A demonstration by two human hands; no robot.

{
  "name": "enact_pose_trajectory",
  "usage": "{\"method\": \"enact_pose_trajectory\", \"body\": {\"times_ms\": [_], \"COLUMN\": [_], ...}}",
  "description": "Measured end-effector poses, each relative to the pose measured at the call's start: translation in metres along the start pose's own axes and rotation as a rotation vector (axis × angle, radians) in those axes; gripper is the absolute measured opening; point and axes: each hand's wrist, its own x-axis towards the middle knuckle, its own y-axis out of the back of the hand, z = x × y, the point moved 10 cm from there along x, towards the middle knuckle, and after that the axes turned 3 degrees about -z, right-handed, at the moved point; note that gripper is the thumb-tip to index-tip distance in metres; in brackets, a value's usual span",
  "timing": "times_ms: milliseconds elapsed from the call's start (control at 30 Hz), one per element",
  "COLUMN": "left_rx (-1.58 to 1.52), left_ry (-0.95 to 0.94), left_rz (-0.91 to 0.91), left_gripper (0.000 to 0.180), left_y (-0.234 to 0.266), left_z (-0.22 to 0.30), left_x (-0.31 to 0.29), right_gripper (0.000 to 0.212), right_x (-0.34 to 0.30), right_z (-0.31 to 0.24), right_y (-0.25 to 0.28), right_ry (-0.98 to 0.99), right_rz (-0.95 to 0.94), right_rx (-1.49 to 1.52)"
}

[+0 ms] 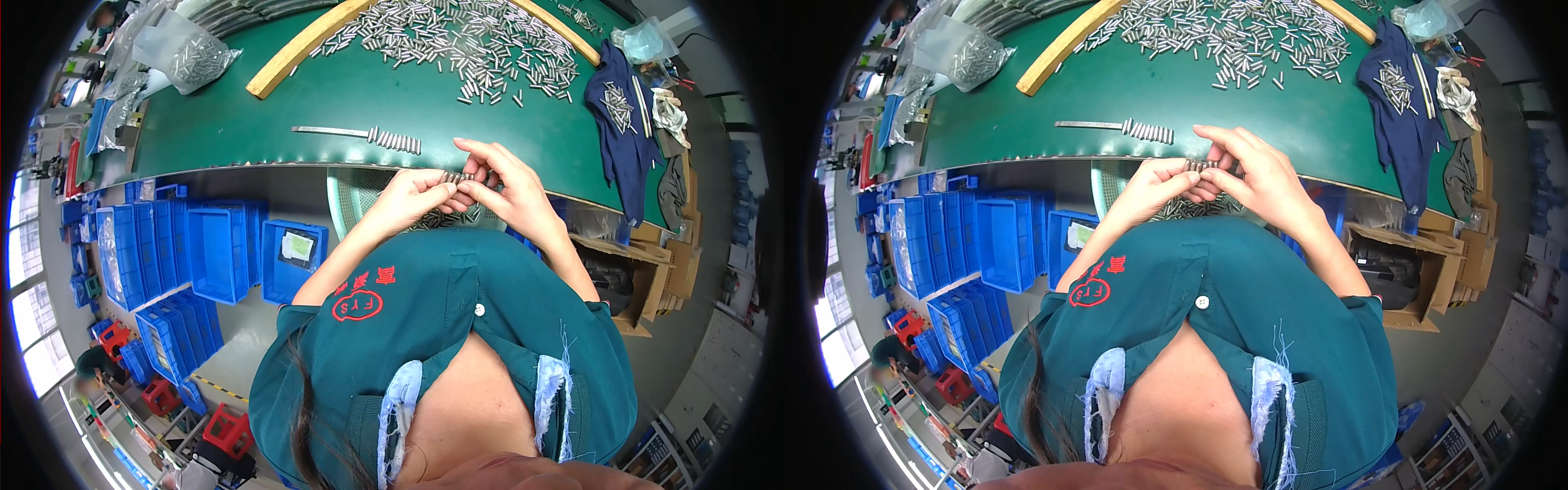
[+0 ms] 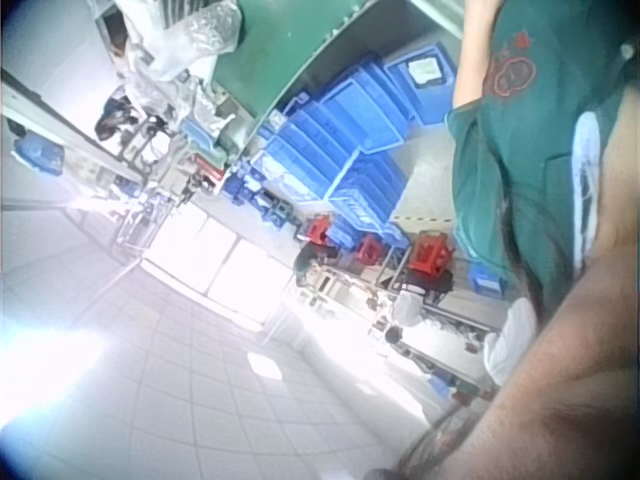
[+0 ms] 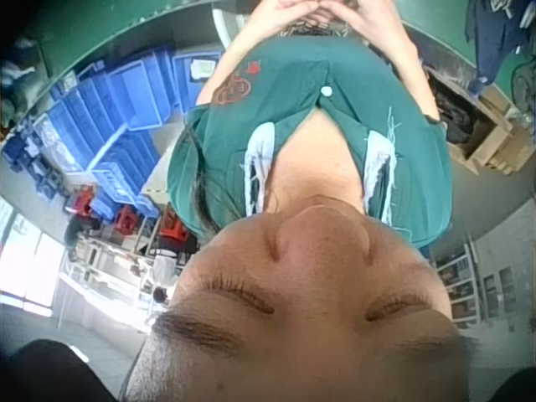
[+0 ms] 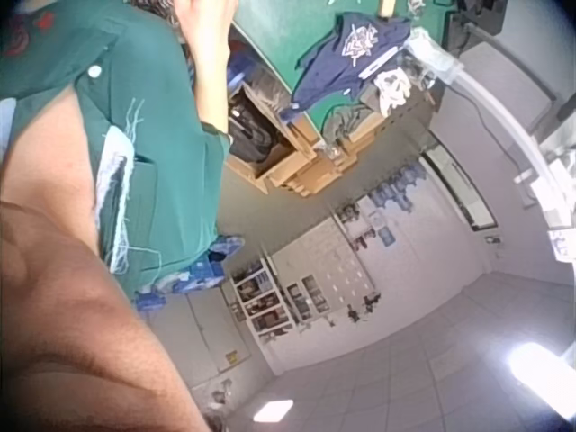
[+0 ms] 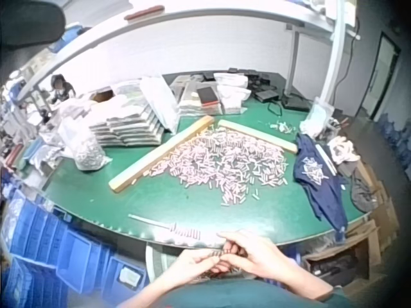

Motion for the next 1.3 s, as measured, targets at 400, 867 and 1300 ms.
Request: {"method": "enact_pose_trajectory", "body": {"times_ms": [400,867,1300], "left_rx": [0.007,0.17,0.178], "left_ry": [0.007,0.125,-0.01], "left_rz": [-0.024,-0.126,0.078], "left_gripper": [0.028,0.027,0.032], "left_y": [-0.001,0.002,0.054], "left_z": [0.003,0.003,0.032], "left_x": [0.0,-0.007,-0.029], "right_gripper": [0.037,0.016,0.023], "right_x": [0.002,0.004,-0.015], "right_z": [0.014,0.041,0.067], "right_y": [-0.007,-0.039,-0.084], "right_ry": [-0.076,-0.237,-0.617], "right_rz": [-0.068,-0.113,-0.184], "right_rx": [0.242,0.482,1.378]}}
